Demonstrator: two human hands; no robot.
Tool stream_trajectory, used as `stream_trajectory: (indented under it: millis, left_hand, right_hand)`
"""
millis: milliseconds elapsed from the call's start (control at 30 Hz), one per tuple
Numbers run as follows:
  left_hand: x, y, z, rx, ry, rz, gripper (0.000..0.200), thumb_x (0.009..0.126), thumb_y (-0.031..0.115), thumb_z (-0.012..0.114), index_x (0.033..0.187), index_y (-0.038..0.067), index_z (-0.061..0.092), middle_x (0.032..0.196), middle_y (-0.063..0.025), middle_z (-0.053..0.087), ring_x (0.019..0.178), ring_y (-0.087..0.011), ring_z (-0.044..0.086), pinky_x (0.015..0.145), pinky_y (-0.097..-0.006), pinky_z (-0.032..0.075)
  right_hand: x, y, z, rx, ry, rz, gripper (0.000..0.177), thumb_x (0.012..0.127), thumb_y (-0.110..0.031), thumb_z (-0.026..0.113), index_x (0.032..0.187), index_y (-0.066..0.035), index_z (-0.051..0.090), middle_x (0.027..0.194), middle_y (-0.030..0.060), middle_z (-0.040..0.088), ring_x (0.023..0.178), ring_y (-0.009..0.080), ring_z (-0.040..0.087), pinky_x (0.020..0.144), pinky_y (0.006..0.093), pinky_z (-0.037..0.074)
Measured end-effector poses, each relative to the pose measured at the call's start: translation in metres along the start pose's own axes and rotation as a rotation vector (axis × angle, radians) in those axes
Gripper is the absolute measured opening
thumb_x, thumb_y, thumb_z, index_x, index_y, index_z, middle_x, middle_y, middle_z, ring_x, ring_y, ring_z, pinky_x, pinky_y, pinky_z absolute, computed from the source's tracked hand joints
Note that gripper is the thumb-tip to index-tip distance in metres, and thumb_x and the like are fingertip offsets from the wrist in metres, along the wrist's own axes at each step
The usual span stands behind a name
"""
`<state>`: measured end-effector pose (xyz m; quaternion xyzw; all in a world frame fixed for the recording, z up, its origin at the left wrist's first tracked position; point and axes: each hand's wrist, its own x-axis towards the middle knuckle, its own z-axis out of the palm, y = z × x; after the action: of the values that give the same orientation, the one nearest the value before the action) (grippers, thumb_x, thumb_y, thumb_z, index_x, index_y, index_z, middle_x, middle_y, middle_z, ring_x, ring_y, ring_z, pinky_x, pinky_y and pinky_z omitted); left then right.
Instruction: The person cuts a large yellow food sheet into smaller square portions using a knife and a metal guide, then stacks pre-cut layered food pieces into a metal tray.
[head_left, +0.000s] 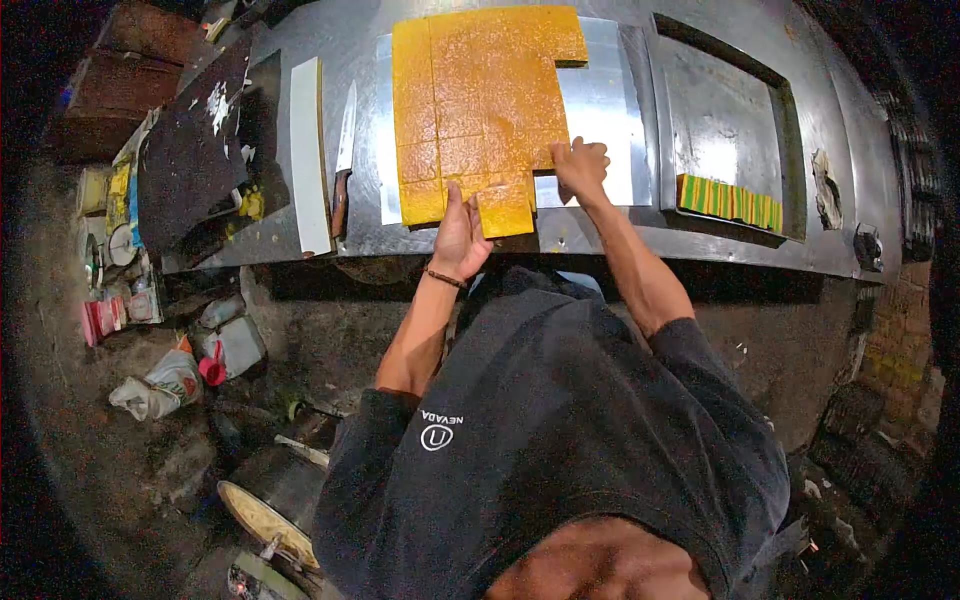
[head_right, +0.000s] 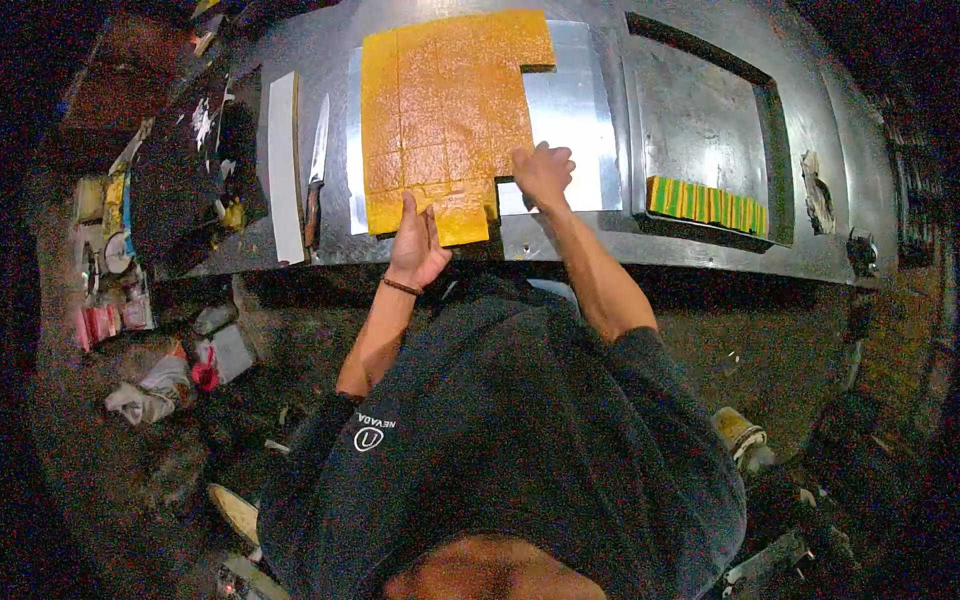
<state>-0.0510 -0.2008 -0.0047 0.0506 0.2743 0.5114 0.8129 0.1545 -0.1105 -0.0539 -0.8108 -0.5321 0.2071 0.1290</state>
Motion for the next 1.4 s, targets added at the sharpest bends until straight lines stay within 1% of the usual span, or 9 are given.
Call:
stream_trajectory:
  millis: [67,167,267,400,533,700,1200,1267,1400]
  left_hand:
    - [-0.007,0.006,-0.002,0.047,0.039,-0.031,0.064,0.097,0.056,0.037,0.132,0.003,0.043,0.127,-0.0098,0.057,0.115,-0.0238,0.058,0.098,-0.0376,0.049]
    - [-0.002,0.003,-0.004,0.086,0.001,0.000,0.052,0.101,0.047,0.039,0.129,0.004,0.047,0.122,-0.0093,0.060,0.111,-0.0220,0.060,0.094,-0.0359,0.050]
    - [0.015,-0.013,-0.002,0.212,-0.024,0.028,0.045,0.102,0.038,0.041,0.129,0.003,0.047,0.123,-0.0091,0.059,0.112,-0.0237,0.060,0.094,-0.0394,0.050]
    - [0.039,-0.035,0.018,0.330,-0.076,0.028,0.033,0.101,0.024,0.043,0.121,0.000,0.052,0.117,-0.0129,0.061,0.110,-0.0239,0.061,0.095,-0.0405,0.050]
    - [0.081,-0.070,0.033,0.506,-0.046,-0.004,0.034,0.102,0.030,0.044,0.110,-0.001,0.056,0.103,-0.0080,0.062,0.094,-0.0155,0.058,0.086,-0.0307,0.046]
    - [0.108,-0.090,0.031,0.863,0.043,0.053,0.067,0.099,0.054,0.036,0.120,-0.007,0.053,0.113,-0.0189,0.059,0.104,-0.0244,0.053,0.094,-0.0356,0.040]
    - [0.090,-0.067,0.079,0.736,0.277,-0.107,0.070,0.097,0.059,0.038,0.132,-0.002,0.042,0.124,-0.0170,0.053,0.106,-0.0221,0.055,0.087,-0.0363,0.048]
    - [0.082,-0.070,0.083,0.661,0.291,-0.107,0.074,0.096,0.060,0.039,0.137,-0.002,0.035,0.128,-0.0192,0.049,0.108,-0.0232,0.053,0.088,-0.0371,0.048]
    - [0.069,-0.084,0.081,0.639,0.194,0.087,0.085,0.094,0.063,0.039,0.147,0.000,0.016,0.136,-0.0260,0.043,0.111,-0.0286,0.054,0.097,-0.0420,0.045]
  right_hand:
    - [-0.003,-0.010,0.001,0.068,0.015,-0.019,0.055,0.082,-0.044,0.062,0.111,0.003,0.062,0.113,0.0290,0.053,0.111,0.0449,0.047,0.093,0.0515,0.042]
    - [0.016,0.002,0.006,0.439,-0.157,0.084,0.043,0.076,-0.035,0.075,0.097,0.001,0.068,0.081,0.0191,0.069,0.071,0.0268,0.067,0.068,0.0420,0.054]
    - [0.024,0.027,0.006,0.848,-0.241,0.041,0.047,0.071,-0.022,0.080,0.106,0.004,0.064,0.084,0.0165,0.069,0.066,0.0219,0.067,0.062,0.0331,0.055]
    - [-0.024,0.024,-0.075,0.439,-0.084,-0.099,0.067,0.072,-0.018,0.079,0.129,0.000,0.050,0.092,0.0213,0.068,0.080,0.0258,0.069,0.071,0.0349,0.055]
    - [-0.029,0.046,-0.077,0.295,-0.195,-0.213,0.058,0.085,-0.044,0.066,0.124,-0.001,0.057,0.102,0.0250,0.067,0.098,0.0357,0.066,0.084,0.0405,0.052]
    - [-0.032,0.038,-0.103,0.363,-0.320,-0.247,0.057,0.097,-0.048,0.041,0.098,0.003,0.065,0.096,0.0302,0.064,0.095,0.0400,0.063,0.082,0.0455,0.048]
    - [0.013,0.028,-0.070,-0.032,-0.533,-0.319,0.084,0.072,-0.052,0.063,0.118,0.016,0.050,0.105,0.0379,0.060,0.105,0.0475,0.059,0.087,0.0458,0.052]
    - [0.021,0.041,-0.043,-0.122,-0.469,-0.444,0.062,0.071,-0.051,0.066,0.106,0.000,0.067,0.104,0.0323,0.063,0.097,0.0414,0.065,0.083,0.0432,0.053]
    - [0.026,0.046,-0.087,-0.054,-0.535,-0.410,0.054,0.071,-0.046,0.066,0.105,-0.004,0.069,0.092,0.0248,0.069,0.084,0.0361,0.069,0.076,0.0390,0.055]
